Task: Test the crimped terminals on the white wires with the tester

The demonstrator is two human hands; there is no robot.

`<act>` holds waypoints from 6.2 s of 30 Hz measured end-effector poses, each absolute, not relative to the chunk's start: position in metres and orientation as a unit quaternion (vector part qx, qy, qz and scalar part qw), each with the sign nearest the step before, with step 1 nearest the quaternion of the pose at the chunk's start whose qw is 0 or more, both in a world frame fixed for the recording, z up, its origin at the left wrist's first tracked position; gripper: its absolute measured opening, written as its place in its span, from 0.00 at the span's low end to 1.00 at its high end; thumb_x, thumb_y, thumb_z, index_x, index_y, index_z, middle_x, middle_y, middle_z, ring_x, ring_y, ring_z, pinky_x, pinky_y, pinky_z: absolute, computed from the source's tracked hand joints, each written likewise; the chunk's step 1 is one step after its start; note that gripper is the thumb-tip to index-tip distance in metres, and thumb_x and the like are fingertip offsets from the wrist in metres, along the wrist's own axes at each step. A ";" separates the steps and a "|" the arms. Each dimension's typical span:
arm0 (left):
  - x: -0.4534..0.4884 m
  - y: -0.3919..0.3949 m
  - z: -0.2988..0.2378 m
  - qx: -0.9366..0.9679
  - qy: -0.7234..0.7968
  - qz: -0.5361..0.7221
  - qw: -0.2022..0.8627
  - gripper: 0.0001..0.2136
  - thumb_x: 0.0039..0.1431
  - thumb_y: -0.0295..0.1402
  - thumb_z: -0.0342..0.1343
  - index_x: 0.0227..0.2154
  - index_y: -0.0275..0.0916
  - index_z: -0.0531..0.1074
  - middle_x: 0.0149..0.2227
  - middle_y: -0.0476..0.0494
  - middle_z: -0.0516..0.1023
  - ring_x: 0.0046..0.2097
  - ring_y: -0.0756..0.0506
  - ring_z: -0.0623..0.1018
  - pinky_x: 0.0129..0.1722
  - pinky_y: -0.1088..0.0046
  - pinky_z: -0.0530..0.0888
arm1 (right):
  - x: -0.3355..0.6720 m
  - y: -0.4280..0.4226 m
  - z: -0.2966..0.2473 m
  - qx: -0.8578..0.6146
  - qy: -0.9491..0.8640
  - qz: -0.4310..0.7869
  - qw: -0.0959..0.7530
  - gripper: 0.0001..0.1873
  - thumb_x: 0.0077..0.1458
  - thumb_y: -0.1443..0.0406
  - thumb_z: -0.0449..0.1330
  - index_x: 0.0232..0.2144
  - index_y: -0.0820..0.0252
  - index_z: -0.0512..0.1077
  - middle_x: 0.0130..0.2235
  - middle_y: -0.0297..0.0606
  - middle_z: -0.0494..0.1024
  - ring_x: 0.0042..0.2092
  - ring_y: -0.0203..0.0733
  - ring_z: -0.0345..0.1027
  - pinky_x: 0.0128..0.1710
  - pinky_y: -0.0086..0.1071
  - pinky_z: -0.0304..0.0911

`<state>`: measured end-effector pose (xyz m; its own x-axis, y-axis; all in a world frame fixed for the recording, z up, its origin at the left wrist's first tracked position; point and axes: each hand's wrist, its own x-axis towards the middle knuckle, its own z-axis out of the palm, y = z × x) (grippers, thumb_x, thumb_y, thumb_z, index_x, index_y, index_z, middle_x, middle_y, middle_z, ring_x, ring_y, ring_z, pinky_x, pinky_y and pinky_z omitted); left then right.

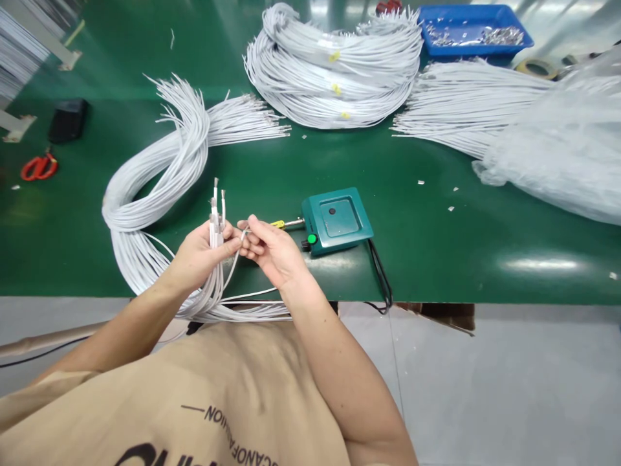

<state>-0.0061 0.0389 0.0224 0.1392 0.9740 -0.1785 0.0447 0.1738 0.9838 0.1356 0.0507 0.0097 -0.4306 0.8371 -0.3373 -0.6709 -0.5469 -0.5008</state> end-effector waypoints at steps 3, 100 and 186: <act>-0.005 0.039 0.023 0.483 0.507 0.423 0.575 0.12 0.50 0.33 0.63 0.29 0.37 0.63 0.31 0.49 0.74 0.33 0.50 0.77 0.39 0.71 0.74 | 0.137 0.047 0.011 -0.294 -0.154 0.821 0.465 0.12 0.46 0.58 0.66 0.30 0.62 0.76 0.21 0.24 0.60 0.23 0.25 0.51 0.28 0.25 0.57; -0.002 0.039 0.019 0.467 0.534 0.416 0.569 0.13 0.44 0.33 0.66 0.26 0.37 0.66 0.25 0.53 0.70 0.27 0.54 0.71 0.29 0.79 0.67 | 0.141 0.045 0.023 -0.465 -0.380 0.637 0.483 0.09 0.46 0.62 0.63 0.26 0.63 0.75 0.20 0.29 0.70 0.22 0.28 0.58 0.22 0.25 0.55; -0.018 0.054 0.006 0.430 0.562 0.355 0.611 0.17 0.43 0.35 0.67 0.37 0.35 0.75 0.33 0.45 0.77 0.34 0.49 0.76 0.30 0.77 0.71 | 0.116 -0.007 0.019 -0.369 -0.917 0.130 0.072 0.09 0.54 0.74 0.51 0.29 0.65 0.71 0.28 0.44 0.76 0.37 0.47 0.67 0.36 0.38 0.57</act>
<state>-0.0182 0.0543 0.0064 0.1164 0.9174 -0.3805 0.0494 0.3773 0.9248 0.1162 -0.0071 0.0192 -0.7167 0.6964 0.0363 0.6588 0.6932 -0.2923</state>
